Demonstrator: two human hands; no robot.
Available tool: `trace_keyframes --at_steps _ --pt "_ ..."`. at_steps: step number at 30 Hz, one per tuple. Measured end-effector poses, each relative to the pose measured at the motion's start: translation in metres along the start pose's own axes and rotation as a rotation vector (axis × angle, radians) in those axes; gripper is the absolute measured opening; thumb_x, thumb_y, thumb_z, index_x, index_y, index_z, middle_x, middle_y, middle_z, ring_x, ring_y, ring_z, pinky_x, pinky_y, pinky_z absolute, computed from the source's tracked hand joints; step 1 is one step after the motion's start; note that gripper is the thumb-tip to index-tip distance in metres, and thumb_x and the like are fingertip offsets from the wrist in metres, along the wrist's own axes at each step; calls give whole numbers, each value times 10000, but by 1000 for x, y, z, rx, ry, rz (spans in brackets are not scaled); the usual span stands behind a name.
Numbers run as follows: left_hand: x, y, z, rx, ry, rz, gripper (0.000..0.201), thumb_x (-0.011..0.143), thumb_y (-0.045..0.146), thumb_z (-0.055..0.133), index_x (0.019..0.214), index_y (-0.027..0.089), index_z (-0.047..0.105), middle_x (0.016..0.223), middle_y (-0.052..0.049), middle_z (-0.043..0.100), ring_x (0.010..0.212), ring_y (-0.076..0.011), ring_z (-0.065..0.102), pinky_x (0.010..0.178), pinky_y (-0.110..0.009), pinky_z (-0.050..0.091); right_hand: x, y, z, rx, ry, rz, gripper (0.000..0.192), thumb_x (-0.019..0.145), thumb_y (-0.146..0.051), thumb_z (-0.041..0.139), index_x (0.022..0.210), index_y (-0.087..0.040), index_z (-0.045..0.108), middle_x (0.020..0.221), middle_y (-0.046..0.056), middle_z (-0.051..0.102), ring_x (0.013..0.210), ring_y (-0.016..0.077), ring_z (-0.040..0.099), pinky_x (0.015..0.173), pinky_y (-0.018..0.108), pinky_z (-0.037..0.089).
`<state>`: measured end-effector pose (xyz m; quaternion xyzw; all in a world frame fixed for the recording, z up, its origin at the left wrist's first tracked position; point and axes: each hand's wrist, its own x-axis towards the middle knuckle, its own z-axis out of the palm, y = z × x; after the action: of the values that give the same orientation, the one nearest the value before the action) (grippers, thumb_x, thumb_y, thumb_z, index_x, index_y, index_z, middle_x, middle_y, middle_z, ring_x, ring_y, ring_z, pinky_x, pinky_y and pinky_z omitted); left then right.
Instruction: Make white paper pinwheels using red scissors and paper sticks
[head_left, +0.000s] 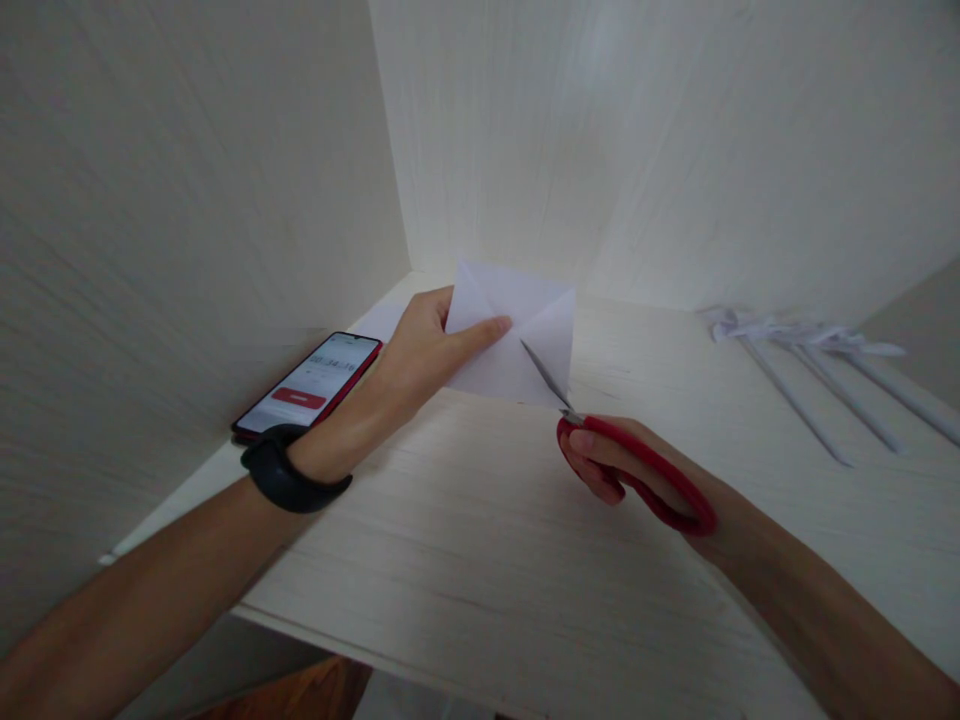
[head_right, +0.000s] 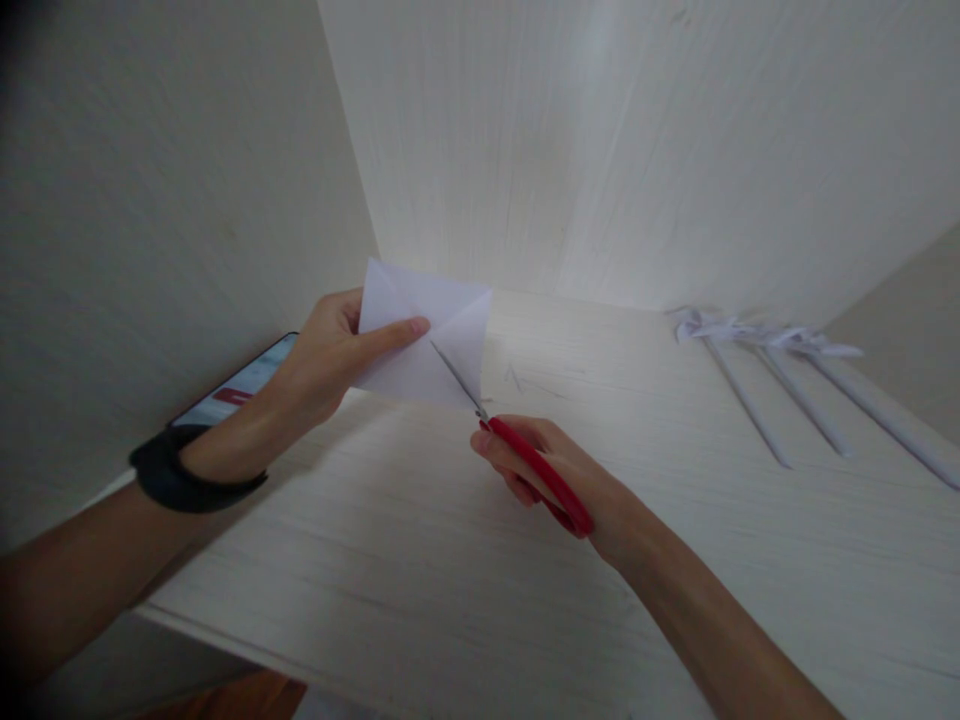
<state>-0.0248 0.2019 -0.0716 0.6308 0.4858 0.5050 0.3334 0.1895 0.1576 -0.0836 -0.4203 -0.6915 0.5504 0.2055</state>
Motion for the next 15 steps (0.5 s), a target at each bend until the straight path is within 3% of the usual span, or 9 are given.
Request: trace_keyframes --at_steps 15 --pt "-2 -3 2 -24 3 7 342 740 430 672 919 140 700 866 -77 718 750 -224 667 579 -276 516 2 15 -5 42 -31 -34 510 907 -593 423 578 -204 394 548 -24 400 537 112 359 539 279 271"
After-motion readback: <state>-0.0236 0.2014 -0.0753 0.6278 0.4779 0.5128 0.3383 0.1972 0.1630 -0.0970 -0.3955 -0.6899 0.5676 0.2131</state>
